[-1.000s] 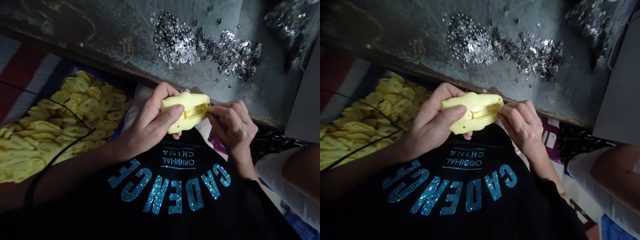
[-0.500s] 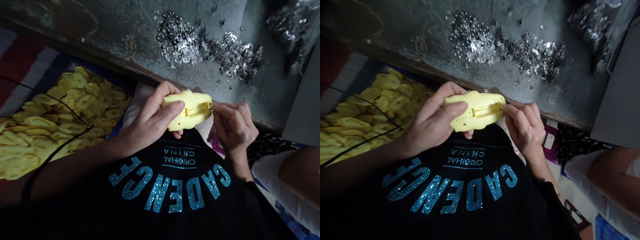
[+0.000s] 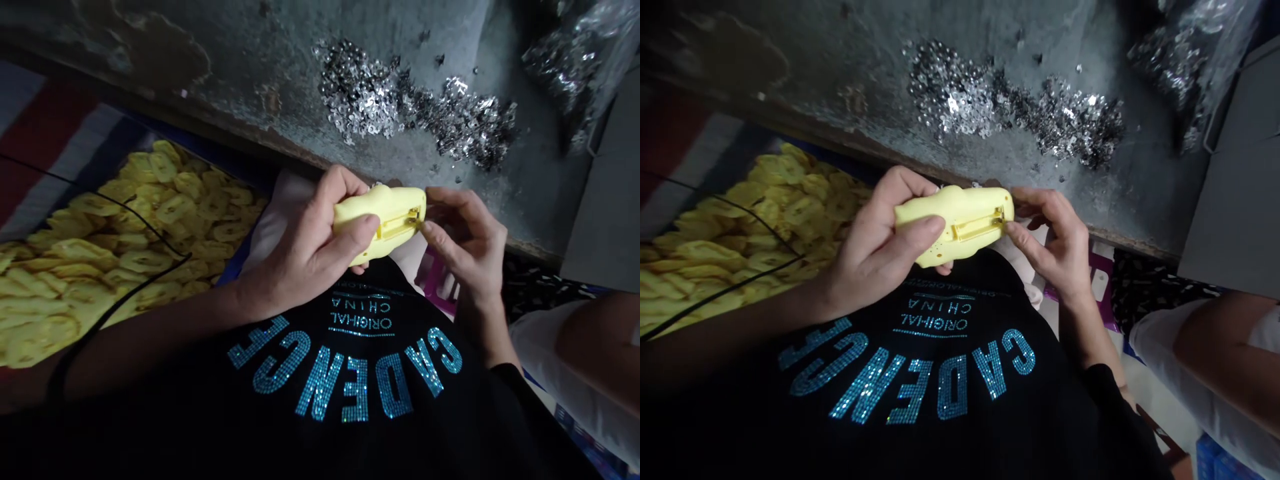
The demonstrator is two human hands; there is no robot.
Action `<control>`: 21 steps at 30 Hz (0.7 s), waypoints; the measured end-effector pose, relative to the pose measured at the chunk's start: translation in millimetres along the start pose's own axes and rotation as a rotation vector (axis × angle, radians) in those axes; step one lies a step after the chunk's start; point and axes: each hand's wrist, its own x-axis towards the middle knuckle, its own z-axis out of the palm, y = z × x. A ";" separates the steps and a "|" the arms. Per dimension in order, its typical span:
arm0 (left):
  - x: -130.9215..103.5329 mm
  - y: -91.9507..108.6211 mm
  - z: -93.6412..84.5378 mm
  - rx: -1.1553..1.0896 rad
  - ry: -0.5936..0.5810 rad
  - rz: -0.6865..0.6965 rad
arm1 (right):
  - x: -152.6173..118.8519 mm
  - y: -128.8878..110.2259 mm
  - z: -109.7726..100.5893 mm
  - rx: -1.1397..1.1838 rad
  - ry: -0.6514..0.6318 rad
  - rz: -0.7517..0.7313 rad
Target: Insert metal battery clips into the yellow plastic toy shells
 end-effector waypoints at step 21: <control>33.6 -6.4 -12.5 0.760 -0.752 0.606 | -21.8 39.9 22.4 0.261 0.289 -0.299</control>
